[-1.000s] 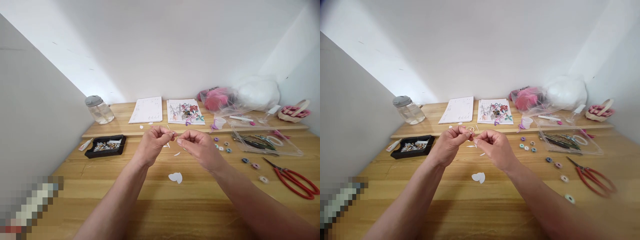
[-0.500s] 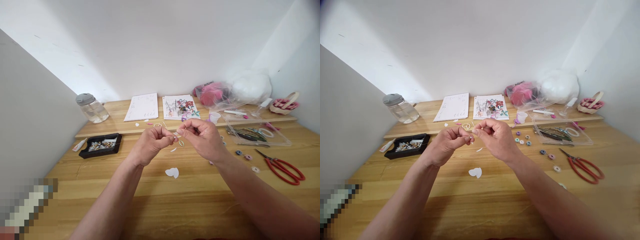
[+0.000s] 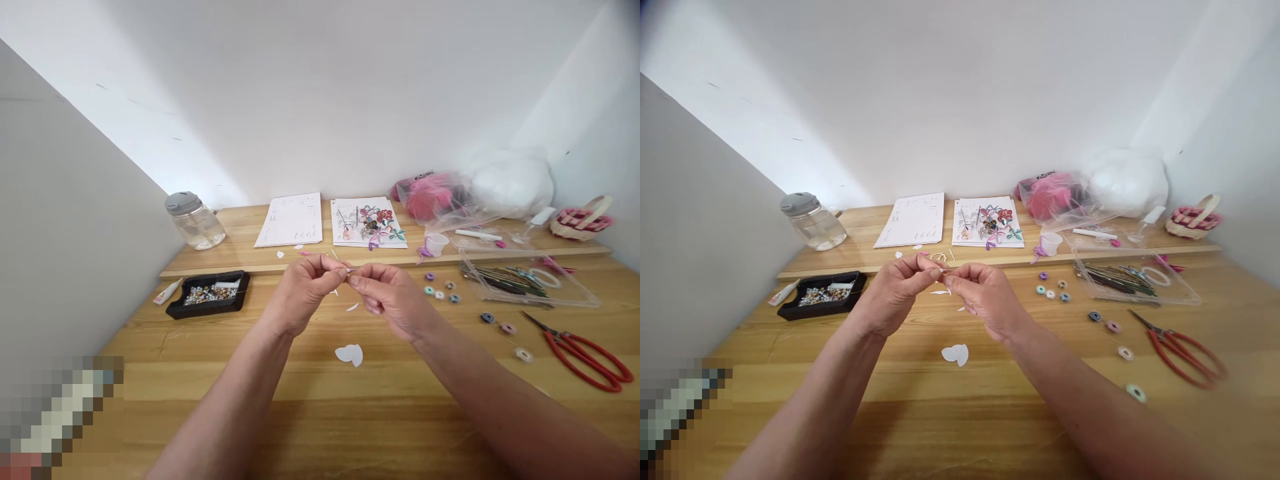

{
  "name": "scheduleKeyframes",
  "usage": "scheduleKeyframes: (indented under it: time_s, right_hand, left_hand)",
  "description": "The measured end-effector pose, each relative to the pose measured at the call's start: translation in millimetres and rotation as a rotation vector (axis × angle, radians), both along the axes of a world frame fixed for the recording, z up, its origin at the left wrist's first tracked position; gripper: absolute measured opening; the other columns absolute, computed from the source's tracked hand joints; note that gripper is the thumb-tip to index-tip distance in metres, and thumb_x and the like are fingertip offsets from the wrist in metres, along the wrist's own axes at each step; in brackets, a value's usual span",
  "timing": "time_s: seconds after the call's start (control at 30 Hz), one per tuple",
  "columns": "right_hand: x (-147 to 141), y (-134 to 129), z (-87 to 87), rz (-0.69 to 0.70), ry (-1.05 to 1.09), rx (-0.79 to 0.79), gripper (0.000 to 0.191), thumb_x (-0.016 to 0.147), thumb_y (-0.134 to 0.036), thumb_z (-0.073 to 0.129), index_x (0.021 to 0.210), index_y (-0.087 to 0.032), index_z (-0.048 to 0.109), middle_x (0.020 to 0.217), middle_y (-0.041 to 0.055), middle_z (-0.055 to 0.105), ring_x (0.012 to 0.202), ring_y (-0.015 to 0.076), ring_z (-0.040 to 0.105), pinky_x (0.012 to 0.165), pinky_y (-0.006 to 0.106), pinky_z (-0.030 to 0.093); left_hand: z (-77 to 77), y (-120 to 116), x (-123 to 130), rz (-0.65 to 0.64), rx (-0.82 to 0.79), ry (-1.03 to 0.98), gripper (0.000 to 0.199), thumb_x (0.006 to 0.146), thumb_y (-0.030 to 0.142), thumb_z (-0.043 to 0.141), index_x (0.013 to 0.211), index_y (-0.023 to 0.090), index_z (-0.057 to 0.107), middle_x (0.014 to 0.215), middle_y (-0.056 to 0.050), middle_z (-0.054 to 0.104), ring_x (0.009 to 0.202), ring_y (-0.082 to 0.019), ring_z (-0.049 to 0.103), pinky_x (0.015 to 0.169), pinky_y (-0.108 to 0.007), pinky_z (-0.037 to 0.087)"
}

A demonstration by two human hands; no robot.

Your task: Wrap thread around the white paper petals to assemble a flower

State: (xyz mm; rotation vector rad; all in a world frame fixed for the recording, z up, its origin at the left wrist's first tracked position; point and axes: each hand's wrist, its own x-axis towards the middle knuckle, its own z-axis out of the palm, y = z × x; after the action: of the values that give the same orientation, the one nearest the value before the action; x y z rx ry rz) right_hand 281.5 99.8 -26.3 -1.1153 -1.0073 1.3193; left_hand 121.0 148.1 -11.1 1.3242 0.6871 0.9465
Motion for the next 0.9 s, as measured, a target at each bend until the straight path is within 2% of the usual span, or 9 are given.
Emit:
scheduleKeyframes:
  time_s: [0.17,0.3,0.4,0.6,0.9]
  right_hand:
    - [-5.1,-8.5,4.6,-0.054,-0.228,0.151,0.025,0.078,-0.037,0.074,0.071,-0.016,0.063,0.062,-0.0029,0.051,0.053,0.0067,0.035,0.049,0.024,0.026]
    - [-4.6,-15.1,11.7,-0.121,-0.417,0.328,0.012,0.081,-0.027,0.069,0.075,-0.016,0.067,0.064,-0.0015,0.056,0.055,0.0079,0.04,0.049,0.024,0.03]
    - [-0.7,-16.9,16.3,-0.159,-0.484,0.374,0.009,0.082,-0.026,0.068,0.079,-0.017,0.069,0.064,-0.0016,0.057,0.054,0.0077,0.042,0.047,0.023,0.03]
    - [12.5,-11.6,18.6,-0.203,-0.534,0.429,0.01,0.084,-0.028,0.069,0.081,-0.018,0.07,0.065,-0.0015,0.061,0.054,0.0079,0.046,0.047,0.022,0.034]
    - [13.8,-5.1,15.4,-0.143,-0.489,0.424,0.012,0.084,-0.029,0.07,0.08,-0.018,0.07,0.066,-0.0006,0.065,0.055,0.0085,0.049,0.05,0.023,0.035]
  left_hand:
    - [-0.8,0.4,2.2,0.023,-0.035,-0.06,0.016,0.077,0.024,0.077,0.071,0.015,0.065,0.076,0.0,0.069,0.079,-0.011,0.063,0.084,-0.026,0.046]
    - [-1.6,1.6,2.3,0.021,-0.019,-0.018,0.018,0.077,0.026,0.077,0.071,0.015,0.063,0.073,0.001,0.067,0.073,-0.009,0.06,0.079,-0.025,0.045]
    - [-1.1,0.9,1.1,0.001,0.008,0.057,0.018,0.079,0.028,0.075,0.073,0.015,0.064,0.073,0.001,0.066,0.07,-0.009,0.057,0.075,-0.025,0.044]
    - [3.3,-4.7,-0.6,-0.067,0.021,0.143,0.018,0.079,0.028,0.074,0.074,0.014,0.065,0.077,-0.001,0.067,0.077,-0.011,0.058,0.079,-0.027,0.044]
    - [1.4,-4.3,0.4,-0.109,0.011,0.167,0.016,0.078,0.028,0.075,0.073,0.015,0.067,0.076,-0.001,0.067,0.075,-0.011,0.056,0.075,-0.026,0.042]
